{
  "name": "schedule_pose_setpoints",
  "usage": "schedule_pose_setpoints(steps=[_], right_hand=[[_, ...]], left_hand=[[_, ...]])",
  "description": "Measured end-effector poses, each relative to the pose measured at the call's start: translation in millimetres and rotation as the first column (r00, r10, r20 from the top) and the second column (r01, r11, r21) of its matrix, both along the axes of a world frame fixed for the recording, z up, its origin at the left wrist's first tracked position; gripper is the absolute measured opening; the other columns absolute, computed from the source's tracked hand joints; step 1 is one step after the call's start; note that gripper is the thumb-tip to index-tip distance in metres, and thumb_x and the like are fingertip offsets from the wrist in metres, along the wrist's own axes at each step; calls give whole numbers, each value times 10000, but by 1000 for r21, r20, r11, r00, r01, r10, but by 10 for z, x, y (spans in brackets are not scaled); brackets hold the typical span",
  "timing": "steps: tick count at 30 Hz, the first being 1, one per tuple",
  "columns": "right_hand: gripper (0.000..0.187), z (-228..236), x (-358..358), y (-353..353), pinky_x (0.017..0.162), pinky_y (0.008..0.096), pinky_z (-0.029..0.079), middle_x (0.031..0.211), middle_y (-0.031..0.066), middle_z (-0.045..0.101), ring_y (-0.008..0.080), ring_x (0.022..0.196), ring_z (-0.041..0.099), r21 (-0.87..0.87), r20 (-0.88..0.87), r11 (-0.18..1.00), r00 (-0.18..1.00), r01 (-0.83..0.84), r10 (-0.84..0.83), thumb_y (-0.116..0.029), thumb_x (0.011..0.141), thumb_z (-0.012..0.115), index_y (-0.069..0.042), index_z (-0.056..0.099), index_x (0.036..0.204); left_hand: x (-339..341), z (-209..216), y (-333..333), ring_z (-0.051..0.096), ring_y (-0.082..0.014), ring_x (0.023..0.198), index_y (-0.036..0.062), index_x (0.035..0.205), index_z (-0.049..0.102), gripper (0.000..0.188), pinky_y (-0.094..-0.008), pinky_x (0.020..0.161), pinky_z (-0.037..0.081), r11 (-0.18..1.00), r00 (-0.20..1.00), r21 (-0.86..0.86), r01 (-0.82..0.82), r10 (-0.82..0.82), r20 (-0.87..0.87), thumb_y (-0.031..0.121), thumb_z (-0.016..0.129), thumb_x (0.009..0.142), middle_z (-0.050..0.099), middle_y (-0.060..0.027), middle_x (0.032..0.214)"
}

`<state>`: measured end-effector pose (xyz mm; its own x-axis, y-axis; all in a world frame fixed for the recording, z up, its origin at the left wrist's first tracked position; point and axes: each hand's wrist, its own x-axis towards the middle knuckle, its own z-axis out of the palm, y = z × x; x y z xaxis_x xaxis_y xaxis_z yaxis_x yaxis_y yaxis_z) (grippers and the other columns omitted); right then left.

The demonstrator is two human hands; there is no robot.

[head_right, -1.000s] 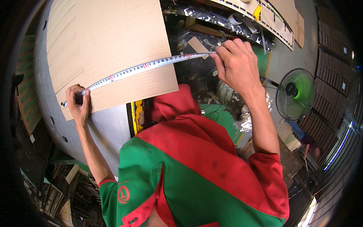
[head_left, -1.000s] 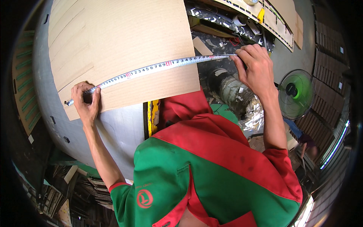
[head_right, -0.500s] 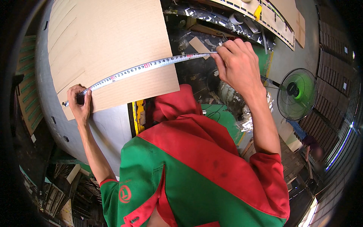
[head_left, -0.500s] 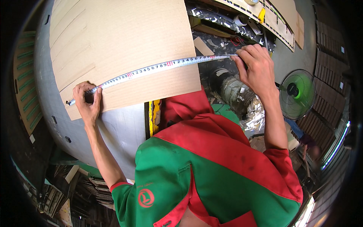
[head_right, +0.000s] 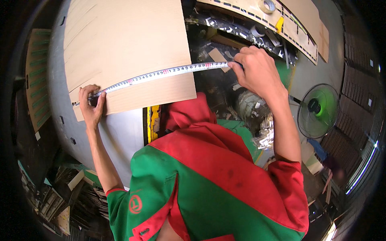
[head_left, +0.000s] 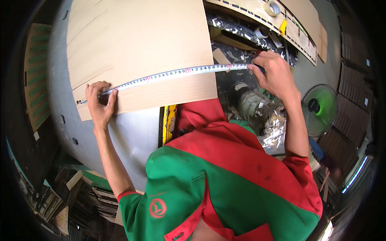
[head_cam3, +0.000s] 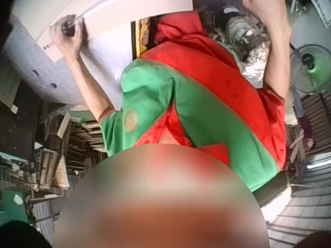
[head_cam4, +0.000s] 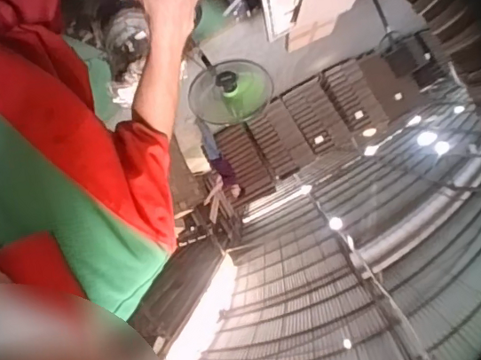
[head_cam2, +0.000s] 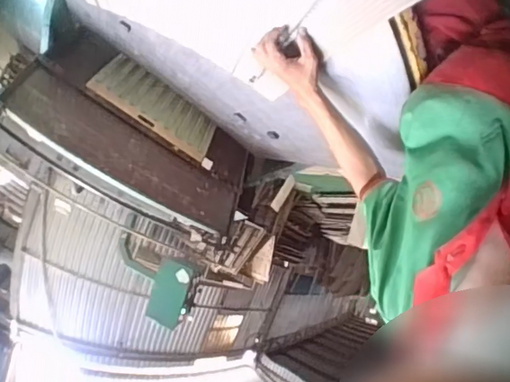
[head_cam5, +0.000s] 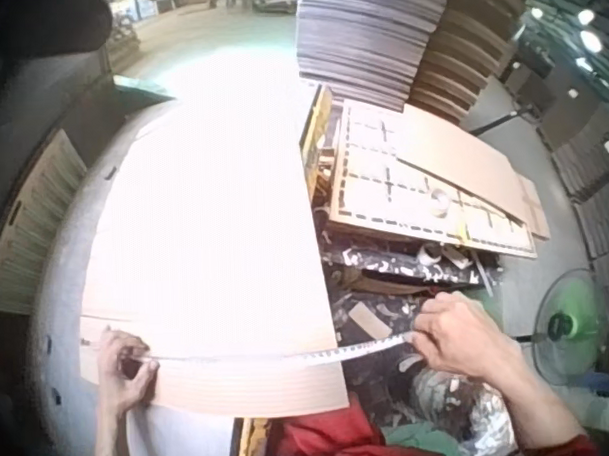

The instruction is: The person places a large cardboard sheet on a metal worktable, then uses a tape measure to mark multiple evenly spaced lines across the sheet. The person repeatedly measures and marks the cardboard, then lifts and inspects the marked sheet.

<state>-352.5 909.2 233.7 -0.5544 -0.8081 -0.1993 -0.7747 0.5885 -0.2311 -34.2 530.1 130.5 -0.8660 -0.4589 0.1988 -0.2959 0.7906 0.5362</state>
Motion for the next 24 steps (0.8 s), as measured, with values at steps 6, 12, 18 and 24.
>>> schedule_pose_setpoints(steps=[6,12,18,24], right_hand=[[243,-46,-174,70,816,465,525,916,205,724,409,895,686,-6,232,1000,973,20,-18,-224,892,724,13,768,922],[372,-279,-194,22,623,315,457,645,90,644,116,645,586,-101,419,925,859,367,-295,-337,932,731,35,756,933],[286,-337,77,-229,659,236,423,775,-8,677,54,711,547,-312,687,858,720,408,-92,-238,986,691,30,783,950],[284,130,163,-612,649,284,453,722,25,653,75,702,549,-348,529,933,842,96,111,-214,968,695,63,733,919]], left_hand=[[-3,463,516,486,-366,1333,47,1337,601,583,-488,1137,376,898,928,-246,-365,327,-181,165,843,819,567,-178,1401],[-305,656,1839,534,-416,1279,25,1290,593,694,-499,1063,465,987,977,159,-33,65,-202,226,924,714,577,-202,1354],[-785,182,2262,348,-415,1477,63,1527,437,815,-551,1224,271,993,997,-112,-32,39,61,129,774,788,380,-178,1606],[-268,111,2442,334,-301,1528,174,1490,529,713,-594,1247,204,992,993,-42,-115,115,-8,19,668,808,437,-25,1608]])
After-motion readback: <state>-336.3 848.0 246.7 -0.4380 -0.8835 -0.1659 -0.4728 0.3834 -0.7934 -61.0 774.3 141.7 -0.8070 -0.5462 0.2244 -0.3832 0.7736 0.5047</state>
